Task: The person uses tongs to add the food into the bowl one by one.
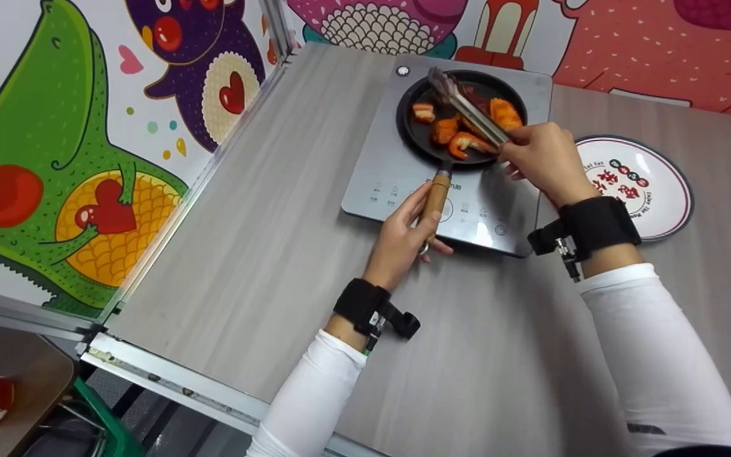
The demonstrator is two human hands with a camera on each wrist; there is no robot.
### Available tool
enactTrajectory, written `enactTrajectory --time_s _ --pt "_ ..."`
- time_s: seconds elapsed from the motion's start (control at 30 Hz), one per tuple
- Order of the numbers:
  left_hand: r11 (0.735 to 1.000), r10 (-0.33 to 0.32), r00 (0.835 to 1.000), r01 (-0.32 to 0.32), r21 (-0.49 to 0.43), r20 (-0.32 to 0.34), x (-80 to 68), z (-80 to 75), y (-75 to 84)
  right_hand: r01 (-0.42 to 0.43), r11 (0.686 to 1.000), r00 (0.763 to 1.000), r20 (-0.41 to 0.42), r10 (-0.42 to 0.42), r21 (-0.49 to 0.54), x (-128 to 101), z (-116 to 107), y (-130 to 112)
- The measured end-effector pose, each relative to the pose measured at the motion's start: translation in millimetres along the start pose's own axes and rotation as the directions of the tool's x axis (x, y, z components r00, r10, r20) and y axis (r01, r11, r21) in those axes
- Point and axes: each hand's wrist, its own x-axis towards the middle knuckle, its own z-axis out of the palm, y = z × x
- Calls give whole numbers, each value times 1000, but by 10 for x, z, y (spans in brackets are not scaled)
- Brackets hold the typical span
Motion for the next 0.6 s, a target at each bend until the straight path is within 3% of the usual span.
enactTrajectory --time_s 0.37,0.6 --pt "1000 -9 1000 9 10 -2 0 3 -2 -18 1000 1000 10 18 -13 -20 22 -28" --pt "1000 -8 1000 8 11 -7 -3 -1 6 7 998 999 -31 -9 -63 -54 17 -32"
